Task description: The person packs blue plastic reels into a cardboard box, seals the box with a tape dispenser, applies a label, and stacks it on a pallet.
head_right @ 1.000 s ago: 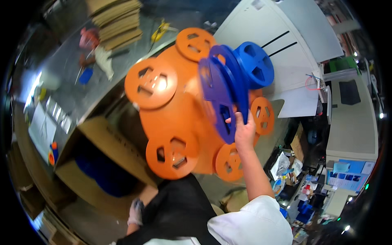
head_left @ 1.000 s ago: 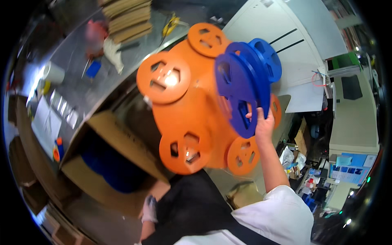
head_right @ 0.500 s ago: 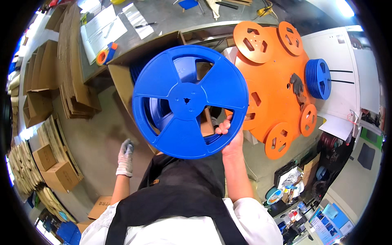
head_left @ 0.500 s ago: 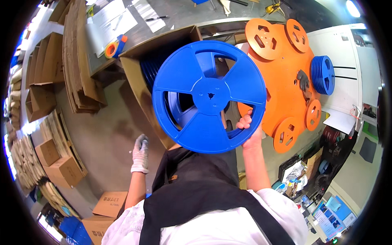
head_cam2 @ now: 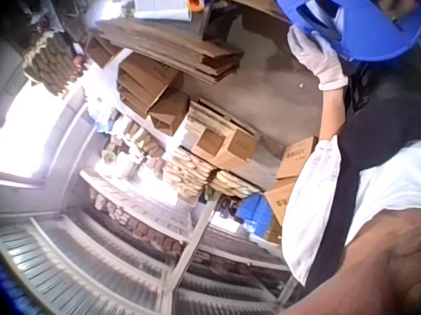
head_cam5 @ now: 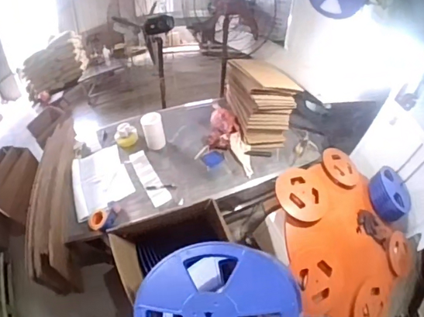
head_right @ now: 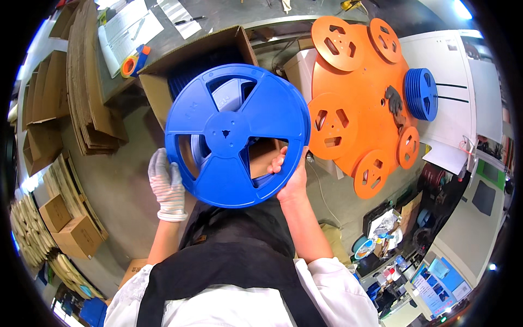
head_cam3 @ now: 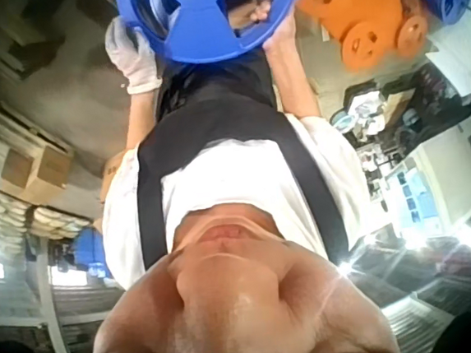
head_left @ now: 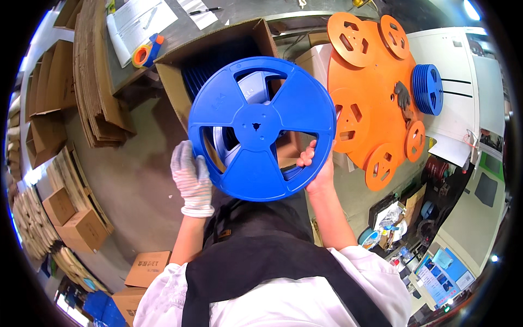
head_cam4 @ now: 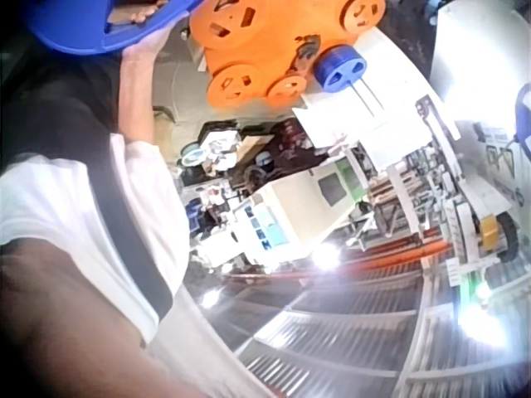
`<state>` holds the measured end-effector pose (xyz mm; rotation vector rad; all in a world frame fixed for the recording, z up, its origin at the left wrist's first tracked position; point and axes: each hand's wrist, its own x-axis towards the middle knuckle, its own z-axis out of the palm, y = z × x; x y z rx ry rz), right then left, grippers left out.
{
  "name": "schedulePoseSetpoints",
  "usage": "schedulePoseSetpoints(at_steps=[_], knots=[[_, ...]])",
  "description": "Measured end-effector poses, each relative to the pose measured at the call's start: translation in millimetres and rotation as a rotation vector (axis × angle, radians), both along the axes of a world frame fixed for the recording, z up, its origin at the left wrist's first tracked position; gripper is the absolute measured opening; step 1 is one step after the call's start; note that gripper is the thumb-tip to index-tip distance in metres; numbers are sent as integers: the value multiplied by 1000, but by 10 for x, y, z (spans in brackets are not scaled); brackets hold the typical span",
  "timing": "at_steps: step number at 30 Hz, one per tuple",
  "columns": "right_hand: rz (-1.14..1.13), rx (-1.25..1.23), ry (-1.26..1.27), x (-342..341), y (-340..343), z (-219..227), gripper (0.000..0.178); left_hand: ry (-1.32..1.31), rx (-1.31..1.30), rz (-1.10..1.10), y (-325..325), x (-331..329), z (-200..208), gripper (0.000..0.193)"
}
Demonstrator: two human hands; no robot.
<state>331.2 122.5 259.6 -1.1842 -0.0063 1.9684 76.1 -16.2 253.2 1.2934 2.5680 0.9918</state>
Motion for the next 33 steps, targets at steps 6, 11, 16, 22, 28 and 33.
schedulePoseSetpoints(at_steps=[6,11,16,22,28,33], knots=[[143,223,-194,-342,-154,284,60,-734,-257,-62,629,554,198,88],[312,534,-320,-602,-289,701,56,-1371,82,75,591,593,-214,87],[273,527,-397,-65,-60,637,63,-2372,669,69,338,199,425,63],[194,435,-548,196,50,642,66,-2525,879,-10,-3,62,233,78],[118,350,-592,333,60,686,69,-2441,881,50,-5,123,236,79],[15,234,-341,390,104,666,66,-2315,977,21,-317,-55,344,76]])
